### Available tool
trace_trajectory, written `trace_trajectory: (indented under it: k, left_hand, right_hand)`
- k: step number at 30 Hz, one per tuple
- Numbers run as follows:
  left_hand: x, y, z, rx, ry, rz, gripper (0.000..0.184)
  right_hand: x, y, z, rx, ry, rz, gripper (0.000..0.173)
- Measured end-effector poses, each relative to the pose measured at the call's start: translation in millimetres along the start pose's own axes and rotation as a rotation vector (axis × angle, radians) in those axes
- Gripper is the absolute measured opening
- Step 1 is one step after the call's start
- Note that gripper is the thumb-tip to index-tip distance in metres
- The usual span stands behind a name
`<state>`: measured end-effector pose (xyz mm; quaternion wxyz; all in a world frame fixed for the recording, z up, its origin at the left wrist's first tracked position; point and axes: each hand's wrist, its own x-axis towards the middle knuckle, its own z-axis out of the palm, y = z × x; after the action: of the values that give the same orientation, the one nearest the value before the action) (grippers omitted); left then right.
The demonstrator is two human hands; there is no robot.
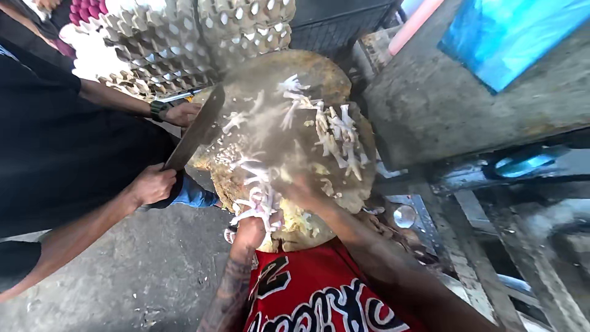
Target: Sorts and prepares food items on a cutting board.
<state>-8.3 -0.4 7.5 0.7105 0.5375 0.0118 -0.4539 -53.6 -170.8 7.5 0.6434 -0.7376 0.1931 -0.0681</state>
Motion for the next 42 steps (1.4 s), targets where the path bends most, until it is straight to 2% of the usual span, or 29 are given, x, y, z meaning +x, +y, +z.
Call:
trace_trajectory:
  k: [2,5,9,11,12,14,15,16,18,20,22,24,26,29,32,34,36,39,42]
  left_hand:
    - [-0.1,-0.3,5.2,-0.039,0.033,-0.001,0.025]
    - [-2.2,7.0,11.6,-0.055,0.050,0.005,0.024]
    - [-19.3,1.3,3.6,-0.026,0.002,0.017,0.033]
    - [-25.2,-0.2,-3.2,-0.004,-0.019,0.027,0.032]
    - [-25.5,-0.2,-6.8,0.037,-0.017,0.047,0.031]
    - [-17.4,6.8,-13.9,0.230,0.005,0.130,0.028]
    - [-9.4,15.6,-14.2,0.376,0.008,0.203,0.025]
    - [2.5,24.5,-14.8,0.522,0.010,0.289,0.025]
    - [28.2,45.1,-14.6,0.899,0.098,0.401,0.032]
    - [43.0,62.2,-7.5,1.139,0.249,0.277,0.046]
    - [47.9,51.6,-8.2,1.061,0.310,0.356,0.044]
    - [49.4,24.7,-8.1,0.819,0.219,0.491,0.035]
    - [50.3,10.9,2.7,0.723,0.128,0.525,0.032]
    - [49.0,15.3,24.6,0.715,0.054,0.507,0.027]
    - [52.1,14.5,36.1,0.499,-0.095,0.379,0.028]
    - [51.6,16.4,43.7,0.457,-0.149,0.376,0.028]
    - [47.8,16.7,45.9,0.462,-0.155,0.395,0.026]
    - [49.4,12.0,34.7,0.514,-0.207,0.458,0.027]
    - [48.8,8.0,28.0,0.546,-0.241,0.484,0.026]
  right_hand:
    - [5.9,5.2,-2.5,-0.027,0.064,0.004,0.022]
    - [15.1,8.7,-1.8,0.096,0.245,0.118,0.017]
    - [31.6,16.2,-40.6,0.040,0.404,0.272,0.024]
    - [28.6,20.2,-61.5,-0.016,0.309,0.288,0.020]
    - [21.1,17.8,-68.9,-0.100,0.181,0.309,0.022]
    - [7.1,2.7,-76.4,-0.418,-0.194,0.393,0.036]
    - [1.8,-5.7,-76.0,-0.573,-0.333,0.446,0.044]
    - [-2.7,-13.1,-75.3,-0.686,-0.400,0.504,0.050]
    - [-5.7,-24.2,-77.8,-0.779,-0.337,0.578,0.051]
    - [4.8,-28.4,-80.8,-0.745,-0.141,0.575,0.049]
    - [26.1,-14.9,-74.7,-0.671,0.032,0.513,0.049]
    - [47.1,7.1,-62.8,-0.670,0.026,0.553,0.051]
    - [59.4,16.7,-59.4,-0.711,-0.014,0.581,0.042]
    - [52.9,11.9,-72.2,-0.552,0.053,0.487,0.037]
    - [17.4,-6.4,-80.1,-0.069,0.107,0.278,0.025]
    - [0.9,-9.1,-71.1,0.261,0.060,0.170,0.013]
    - [-7.5,-3.5,-58.1,0.452,0.045,0.143,0.011]
    - [-16.1,5.4,-43.4,0.484,0.034,0.210,0.012]
    - [-20.6,16.0,-31.0,0.380,0.117,0.199,0.010]
